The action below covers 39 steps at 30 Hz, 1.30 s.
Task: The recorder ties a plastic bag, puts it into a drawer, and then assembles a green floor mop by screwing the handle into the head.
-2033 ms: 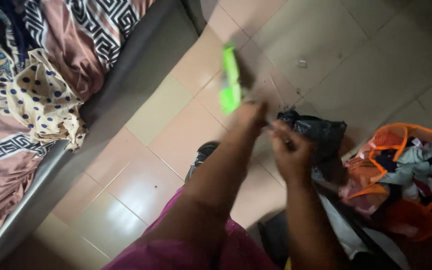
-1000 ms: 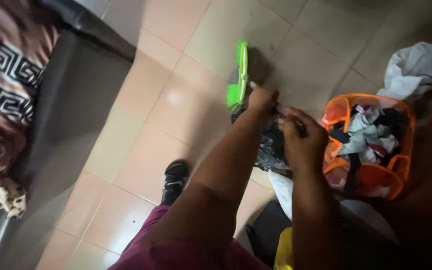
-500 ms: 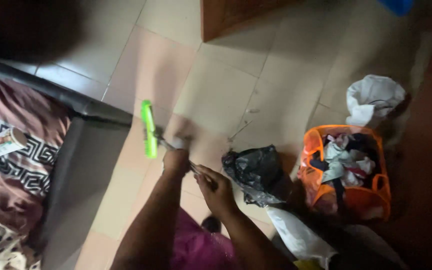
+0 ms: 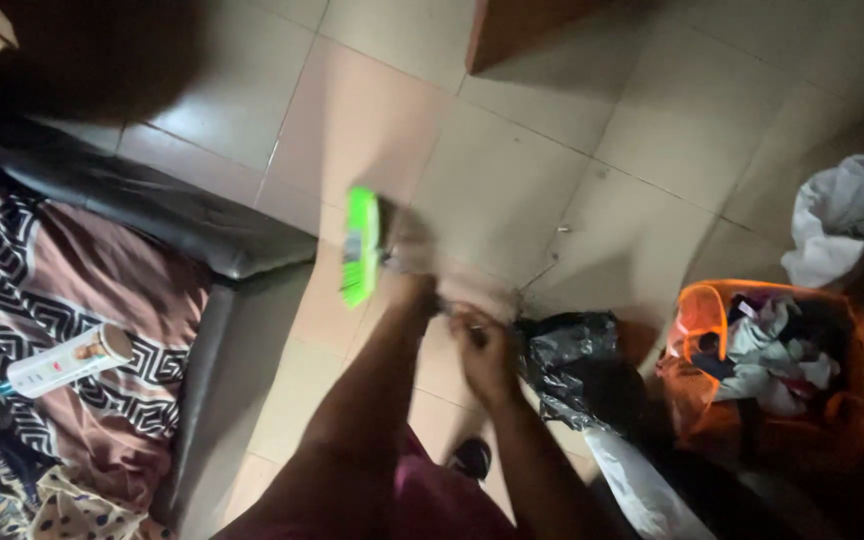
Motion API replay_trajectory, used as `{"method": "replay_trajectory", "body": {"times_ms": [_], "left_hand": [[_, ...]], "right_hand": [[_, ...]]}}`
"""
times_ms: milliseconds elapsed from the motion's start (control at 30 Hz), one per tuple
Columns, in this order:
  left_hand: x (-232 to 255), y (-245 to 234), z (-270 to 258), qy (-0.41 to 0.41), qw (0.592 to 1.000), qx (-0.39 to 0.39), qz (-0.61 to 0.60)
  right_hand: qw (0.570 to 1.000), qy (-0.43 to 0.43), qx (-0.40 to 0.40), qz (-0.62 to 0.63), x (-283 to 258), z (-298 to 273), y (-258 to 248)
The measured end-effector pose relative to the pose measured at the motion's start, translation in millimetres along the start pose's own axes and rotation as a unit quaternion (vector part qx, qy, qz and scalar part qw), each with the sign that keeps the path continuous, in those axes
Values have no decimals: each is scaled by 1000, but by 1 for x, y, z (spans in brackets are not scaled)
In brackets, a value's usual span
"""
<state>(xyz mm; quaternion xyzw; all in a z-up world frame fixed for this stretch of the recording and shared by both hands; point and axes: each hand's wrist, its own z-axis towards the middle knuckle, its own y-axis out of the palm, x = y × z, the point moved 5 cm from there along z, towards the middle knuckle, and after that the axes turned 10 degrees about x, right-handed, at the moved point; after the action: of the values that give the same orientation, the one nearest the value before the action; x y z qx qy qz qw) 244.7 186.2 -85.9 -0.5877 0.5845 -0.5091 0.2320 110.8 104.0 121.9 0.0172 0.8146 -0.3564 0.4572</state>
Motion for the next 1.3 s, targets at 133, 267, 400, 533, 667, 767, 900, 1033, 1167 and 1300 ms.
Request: {"method": "replay_trajectory", "body": {"times_ms": [133, 267, 400, 533, 667, 767, 900, 1033, 1167, 1300], "left_hand": [[83, 5, 40, 120, 992, -4, 33], [153, -8, 50, 212, 975, 2, -59], [173, -84, 19, 240, 968, -30, -70], [88, -116, 5, 54, 944, -12, -326], [-11, -119, 20, 188, 981, 55, -8], [-65, -108, 42, 39, 999, 7, -13], [-109, -16, 83, -213, 947, -34, -237], [-29, 1, 73, -294, 889, -23, -351], [82, -4, 57, -49, 972, -58, -224], [149, -80, 4, -152, 881, -80, -441]], "right_hand": [[997, -3, 80, 23, -29, 23, -50], [990, -30, 138, -21, -80, 24, -91], [971, -130, 196, -46, -78, 0, -103], [961, -246, 120, 27, -114, -33, -75], [954, -283, 51, 80, -129, -29, -1], [961, -223, 16, 163, -89, -2, 52], [987, -61, -52, 141, -78, 28, 66], [990, -115, 14, 80, -41, 40, 17], [989, -124, 86, 12, -39, 24, -49], [991, -6, 115, 61, -24, -7, -86]]}}
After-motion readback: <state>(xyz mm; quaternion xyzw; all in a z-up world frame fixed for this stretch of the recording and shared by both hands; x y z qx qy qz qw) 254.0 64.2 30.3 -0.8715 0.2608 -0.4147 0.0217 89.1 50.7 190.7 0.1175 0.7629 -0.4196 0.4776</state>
